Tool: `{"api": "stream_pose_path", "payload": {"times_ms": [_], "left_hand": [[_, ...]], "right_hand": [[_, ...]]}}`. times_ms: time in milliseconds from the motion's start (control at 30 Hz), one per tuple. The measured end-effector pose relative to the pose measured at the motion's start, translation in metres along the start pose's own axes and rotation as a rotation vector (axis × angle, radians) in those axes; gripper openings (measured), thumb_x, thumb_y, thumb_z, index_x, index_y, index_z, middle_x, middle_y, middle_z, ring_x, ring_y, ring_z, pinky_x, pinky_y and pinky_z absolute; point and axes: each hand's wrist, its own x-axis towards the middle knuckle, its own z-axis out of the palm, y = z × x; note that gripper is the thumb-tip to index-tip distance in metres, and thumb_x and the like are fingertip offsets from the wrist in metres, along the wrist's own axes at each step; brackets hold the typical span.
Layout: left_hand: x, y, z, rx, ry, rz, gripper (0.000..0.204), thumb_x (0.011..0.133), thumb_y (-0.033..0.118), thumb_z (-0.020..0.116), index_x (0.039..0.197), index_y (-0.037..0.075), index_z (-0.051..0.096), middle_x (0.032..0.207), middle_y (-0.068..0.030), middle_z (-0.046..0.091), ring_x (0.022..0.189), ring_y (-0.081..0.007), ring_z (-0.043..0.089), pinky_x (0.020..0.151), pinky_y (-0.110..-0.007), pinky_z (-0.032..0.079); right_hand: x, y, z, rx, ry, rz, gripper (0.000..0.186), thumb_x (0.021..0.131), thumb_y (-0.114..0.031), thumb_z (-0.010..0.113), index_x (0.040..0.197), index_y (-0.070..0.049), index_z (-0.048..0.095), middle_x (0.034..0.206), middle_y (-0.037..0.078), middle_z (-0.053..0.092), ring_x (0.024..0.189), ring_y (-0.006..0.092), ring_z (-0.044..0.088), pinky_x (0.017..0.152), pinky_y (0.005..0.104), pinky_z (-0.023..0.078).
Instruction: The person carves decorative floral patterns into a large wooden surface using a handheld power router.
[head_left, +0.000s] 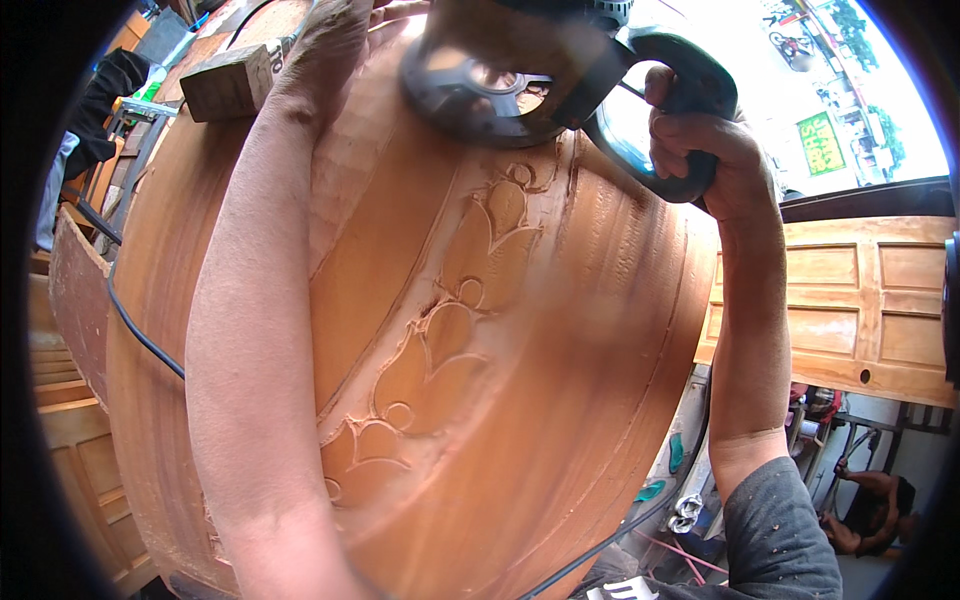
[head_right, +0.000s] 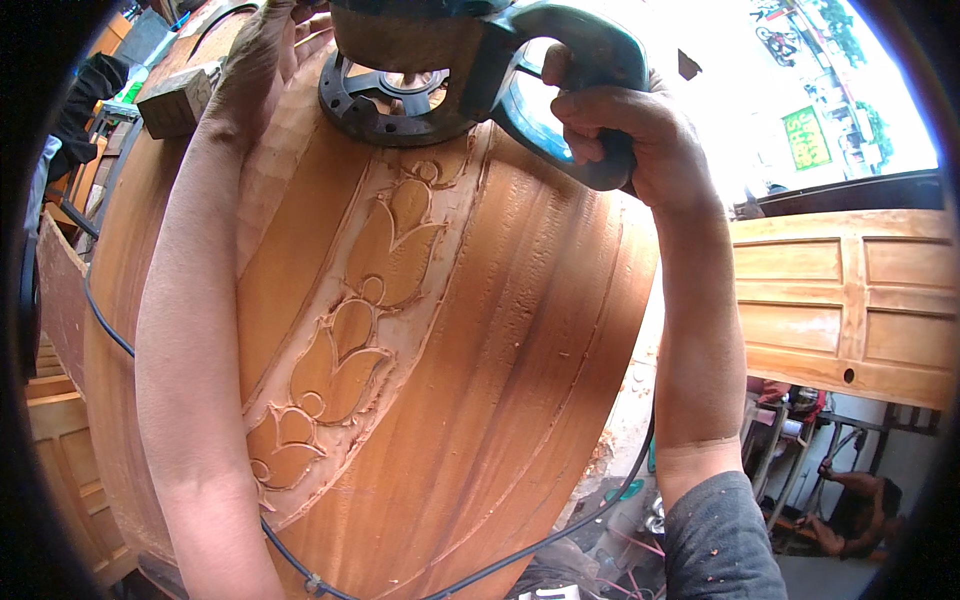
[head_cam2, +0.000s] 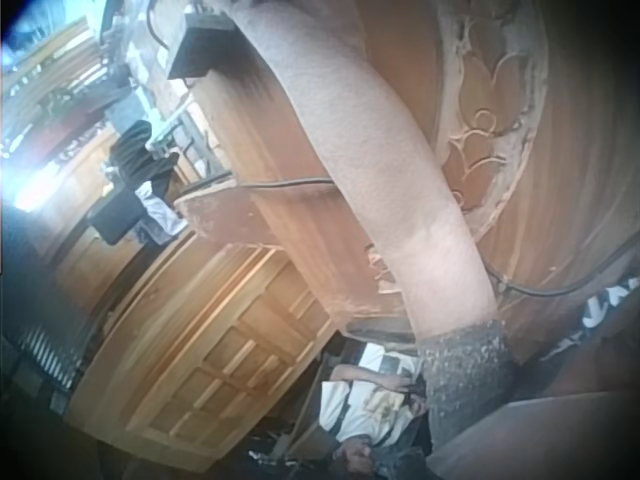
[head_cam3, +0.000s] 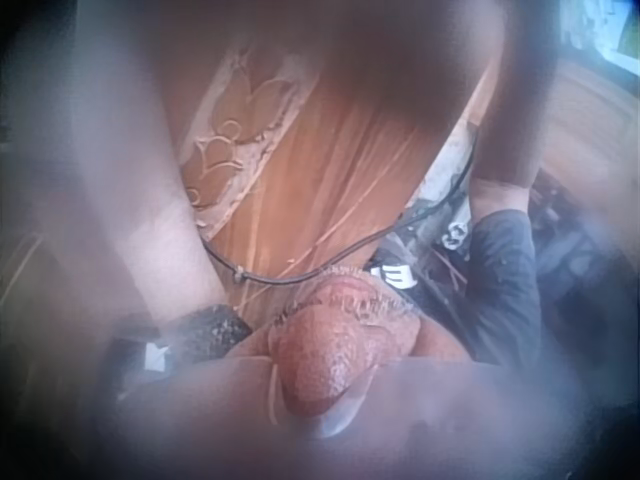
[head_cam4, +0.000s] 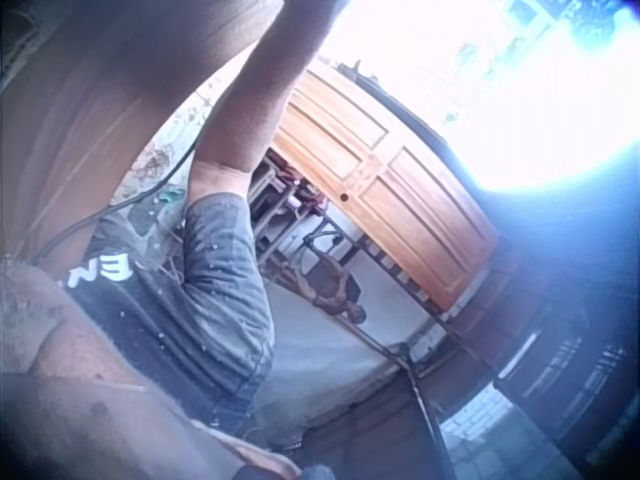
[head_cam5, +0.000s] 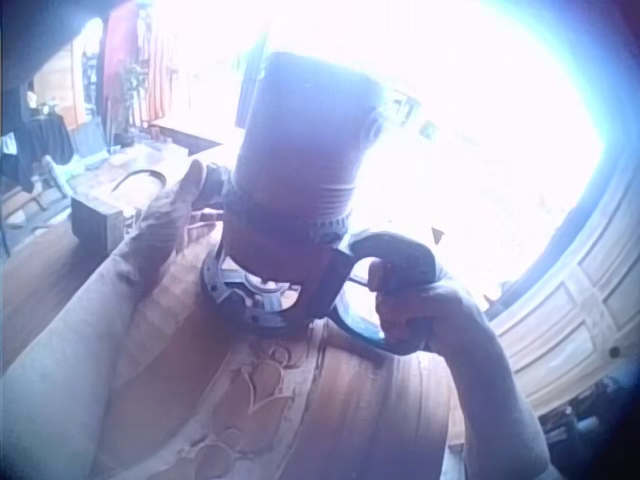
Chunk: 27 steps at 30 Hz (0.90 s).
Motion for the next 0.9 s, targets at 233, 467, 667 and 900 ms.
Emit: {"api": "stream_pose_path", "payload": {"times_ms": [233, 467, 667, 900], "left_hand": [[0.008, -0.002, -0.01, 0.041, 0.008, 0.016, 0.061, 0.099, 0.061, 0.061, 0.135, 0.011, 0.061, 0.123, -0.0045, 0.067, 0.107, -0.0193, 0.065, 0.091, -0.034, 0.056], [0.01, -0.01, 0.0, -0.019, 0.005, -0.002, 0.06, 0.1, 0.06, 0.06, 0.135, 0.01, 0.061, 0.125, -0.0042, 0.066, 0.107, -0.0193, 0.064, 0.091, -0.034, 0.055], [0.007, -0.013, 0.009, -0.013, 0.045, 0.015, 0.059, 0.1, 0.059, 0.061, 0.134, 0.011, 0.061, 0.126, -0.004, 0.064, 0.106, -0.0192, 0.062, 0.091, -0.034, 0.055], [0.009, -0.008, 0.007, -0.096, 0.024, -0.019, 0.06, 0.1, 0.057, 0.062, 0.135, 0.009, 0.058, 0.124, -0.008, 0.064, 0.107, -0.0204, 0.062, 0.089, -0.036, 0.058]], "right_hand": [[0.002, -0.005, 0.01, -0.023, -0.015, -0.027, 0.025, 0.084, -0.011, 0.072, 0.105, 0.003, 0.071, 0.068, 0.002, 0.056, 0.057, 0.0117, 0.054, 0.058, 0.027, 0.044], [0.002, -0.003, 0.0, -0.06, -0.041, -0.03, 0.025, 0.086, -0.014, 0.07, 0.107, 0.001, 0.07, 0.068, 0.0, 0.054, 0.059, 0.0106, 0.055, 0.058, 0.0256, 0.043], [0.002, -0.005, -0.004, -0.061, -0.035, -0.023, 0.026, 0.087, -0.013, 0.07, 0.108, 0.002, 0.07, 0.068, 0.0, 0.054, 0.06, 0.0105, 0.055, 0.059, 0.0261, 0.043], [0.007, -0.003, -0.002, -0.036, -0.031, -0.012, 0.029, 0.085, -0.012, 0.072, 0.11, 0.002, 0.07, 0.068, 0.0, 0.053, 0.059, 0.0109, 0.054, 0.059, 0.0268, 0.043]]}}
